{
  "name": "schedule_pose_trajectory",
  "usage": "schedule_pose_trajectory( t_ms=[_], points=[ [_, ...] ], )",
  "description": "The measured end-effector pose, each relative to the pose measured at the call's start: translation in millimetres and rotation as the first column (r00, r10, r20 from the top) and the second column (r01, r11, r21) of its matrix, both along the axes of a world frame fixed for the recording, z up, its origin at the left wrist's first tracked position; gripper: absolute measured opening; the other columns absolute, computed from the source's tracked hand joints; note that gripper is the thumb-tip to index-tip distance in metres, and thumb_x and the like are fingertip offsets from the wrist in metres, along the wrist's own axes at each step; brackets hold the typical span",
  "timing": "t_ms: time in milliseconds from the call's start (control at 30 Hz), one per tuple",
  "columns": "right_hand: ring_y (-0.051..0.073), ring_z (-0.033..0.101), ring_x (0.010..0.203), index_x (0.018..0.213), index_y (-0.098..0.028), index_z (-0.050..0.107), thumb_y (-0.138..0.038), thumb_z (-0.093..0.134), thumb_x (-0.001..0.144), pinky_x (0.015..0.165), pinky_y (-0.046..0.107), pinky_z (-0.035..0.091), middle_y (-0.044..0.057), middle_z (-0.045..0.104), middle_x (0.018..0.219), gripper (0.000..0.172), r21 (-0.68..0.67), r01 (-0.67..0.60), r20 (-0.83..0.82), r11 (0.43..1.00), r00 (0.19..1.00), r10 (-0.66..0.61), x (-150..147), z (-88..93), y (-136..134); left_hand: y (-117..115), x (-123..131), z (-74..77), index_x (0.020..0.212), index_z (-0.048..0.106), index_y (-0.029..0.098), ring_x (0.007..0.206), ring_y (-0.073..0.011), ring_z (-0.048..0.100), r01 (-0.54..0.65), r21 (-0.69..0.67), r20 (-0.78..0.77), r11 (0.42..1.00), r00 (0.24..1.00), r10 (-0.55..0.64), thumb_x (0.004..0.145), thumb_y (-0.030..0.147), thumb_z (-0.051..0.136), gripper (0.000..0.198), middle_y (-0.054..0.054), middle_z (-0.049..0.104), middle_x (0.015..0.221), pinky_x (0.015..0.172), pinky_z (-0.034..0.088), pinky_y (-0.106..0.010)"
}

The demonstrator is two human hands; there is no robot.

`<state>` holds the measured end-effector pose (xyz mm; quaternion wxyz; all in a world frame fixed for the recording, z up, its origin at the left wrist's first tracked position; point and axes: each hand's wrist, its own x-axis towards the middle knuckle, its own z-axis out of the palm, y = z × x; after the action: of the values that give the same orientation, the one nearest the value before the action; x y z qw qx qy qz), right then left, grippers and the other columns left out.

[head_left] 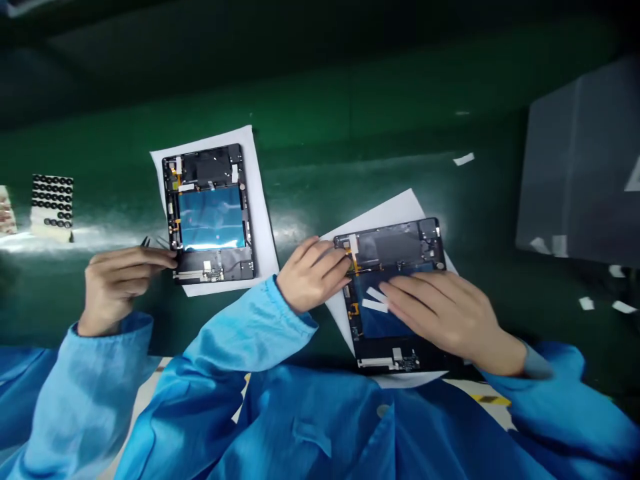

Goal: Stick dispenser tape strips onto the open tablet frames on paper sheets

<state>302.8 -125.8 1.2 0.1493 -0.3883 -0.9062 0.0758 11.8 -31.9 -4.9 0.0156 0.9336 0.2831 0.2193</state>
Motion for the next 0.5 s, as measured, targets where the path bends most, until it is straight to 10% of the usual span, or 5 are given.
schedule_pose_trajectory(
  t_ms=[133,500],
  points=[
    [0.020,0.061,0.091,0.113,-0.014,0.067,-0.022,0.066,0.091,0.080,0.034,0.044,0.008,0.074,0.101,0.024,0.155,-0.038,0.053,0.987,0.998,0.031,-49.7,17.0,47.4,-4.5,-1.8,1.1,0.104,0.070,0.015,0.105,-0.0227,0.068,-0.005,-0.029,0.036,1.000,0.999,0.006,0.099,0.033,0.060,0.022,-0.007,0.075,0.110,0.101,0.055,-0.041],
    [0.017,0.067,0.082,0.114,-0.016,0.068,-0.012,0.073,0.083,0.072,0.029,0.049,0.003,0.076,0.099,0.031,0.284,-0.085,0.080,0.955,0.995,0.065,-31.4,20.3,70.7,-8.1,1.8,2.0,0.103,0.070,0.014,0.102,-0.0224,0.068,0.038,-0.037,0.085,0.999,0.996,-0.035,0.097,0.026,0.062,0.015,-0.006,0.076,0.107,0.097,0.054,-0.040]
  ],
)
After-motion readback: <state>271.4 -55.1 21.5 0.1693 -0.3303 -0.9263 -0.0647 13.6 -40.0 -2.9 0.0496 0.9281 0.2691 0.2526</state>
